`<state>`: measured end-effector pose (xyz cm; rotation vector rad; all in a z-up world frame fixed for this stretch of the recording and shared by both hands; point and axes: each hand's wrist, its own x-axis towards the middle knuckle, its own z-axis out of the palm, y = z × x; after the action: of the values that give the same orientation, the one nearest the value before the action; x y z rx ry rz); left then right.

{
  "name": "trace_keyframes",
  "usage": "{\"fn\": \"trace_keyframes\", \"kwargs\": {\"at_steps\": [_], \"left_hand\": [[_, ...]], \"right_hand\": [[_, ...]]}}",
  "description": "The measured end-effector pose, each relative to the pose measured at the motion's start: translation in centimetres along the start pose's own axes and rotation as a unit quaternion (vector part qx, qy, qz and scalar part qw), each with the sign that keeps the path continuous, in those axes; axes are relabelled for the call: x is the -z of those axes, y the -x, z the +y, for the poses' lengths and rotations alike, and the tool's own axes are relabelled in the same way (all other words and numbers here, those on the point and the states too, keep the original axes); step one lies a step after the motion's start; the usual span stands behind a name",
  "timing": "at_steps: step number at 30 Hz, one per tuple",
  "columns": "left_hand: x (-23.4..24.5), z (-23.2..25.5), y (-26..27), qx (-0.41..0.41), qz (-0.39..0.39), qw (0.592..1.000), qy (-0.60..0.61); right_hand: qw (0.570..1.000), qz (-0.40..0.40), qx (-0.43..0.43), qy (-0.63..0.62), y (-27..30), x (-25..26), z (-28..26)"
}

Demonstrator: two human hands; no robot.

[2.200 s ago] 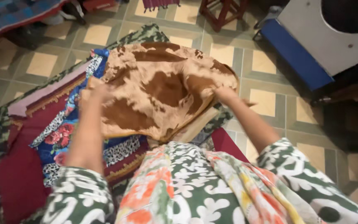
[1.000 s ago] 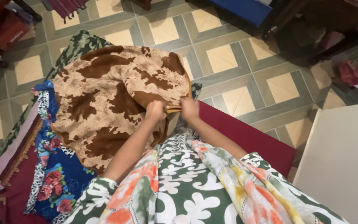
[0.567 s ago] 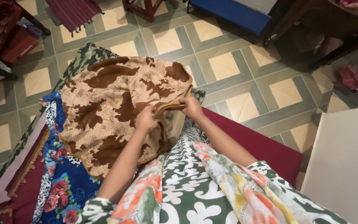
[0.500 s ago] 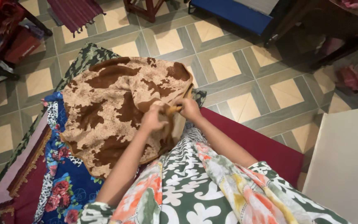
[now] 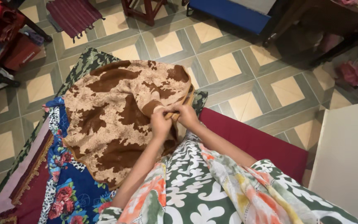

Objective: The person folds a brown and beige patterned blanket on a bed, smoothing and aligning edges before stacking it with other linens. They then pick up an orange patterned cloth and begin folding it.

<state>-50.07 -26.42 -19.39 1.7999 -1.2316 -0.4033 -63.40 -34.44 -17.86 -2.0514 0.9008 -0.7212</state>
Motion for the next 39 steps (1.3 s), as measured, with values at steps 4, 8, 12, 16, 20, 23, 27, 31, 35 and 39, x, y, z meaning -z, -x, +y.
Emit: {"fn": "trace_keyframes", "kwargs": {"at_steps": [4,8,12,16,20,23,27,31,35,39], "left_hand": [[0.7,-2.3,-1.2,0.038,-0.028,0.991,0.129],[0.4,-0.9,-3.1,0.026,-0.019,0.994,0.106],[1.0,3.5,-4.4,0.025,-0.009,0.998,0.064],[3.7,7.5,-5.3,0.0,0.041,0.999,-0.011],[6.3,8.8,-6.4,0.015,0.12,0.993,-0.001],[5.2,8.4,-7.1,-0.009,0.072,0.997,0.009],[2.8,7.4,-7.0,0.032,-0.018,0.996,0.08],[2.8,6.5,-7.4,0.043,-0.11,0.973,0.2],[2.1,6.6,-5.3,0.06,-0.124,0.986,0.091],[-0.3,7.2,-3.2,-0.01,0.035,0.999,-0.033]], "right_hand": [[0.996,0.044,-0.03,-0.072,1.1,0.8,1.5],[0.994,0.083,0.029,-0.063,1.1,2.1,1.8],[0.988,0.009,0.145,0.046,0.0,3.2,0.2],[0.945,-0.046,0.295,0.135,-1.5,5.4,-0.8],[0.937,-0.043,0.324,0.124,-3.6,7.5,-0.9],[0.945,-0.067,0.309,0.08,-5.0,7.7,-1.4],[0.946,0.021,0.319,0.046,-4.9,7.0,-3.0],[0.954,0.008,0.299,0.034,-5.2,7.6,-3.3],[0.974,-0.033,0.22,-0.033,-5.6,6.5,-2.1],[0.972,-0.112,0.207,-0.024,-6.3,5.6,-0.6]]}}
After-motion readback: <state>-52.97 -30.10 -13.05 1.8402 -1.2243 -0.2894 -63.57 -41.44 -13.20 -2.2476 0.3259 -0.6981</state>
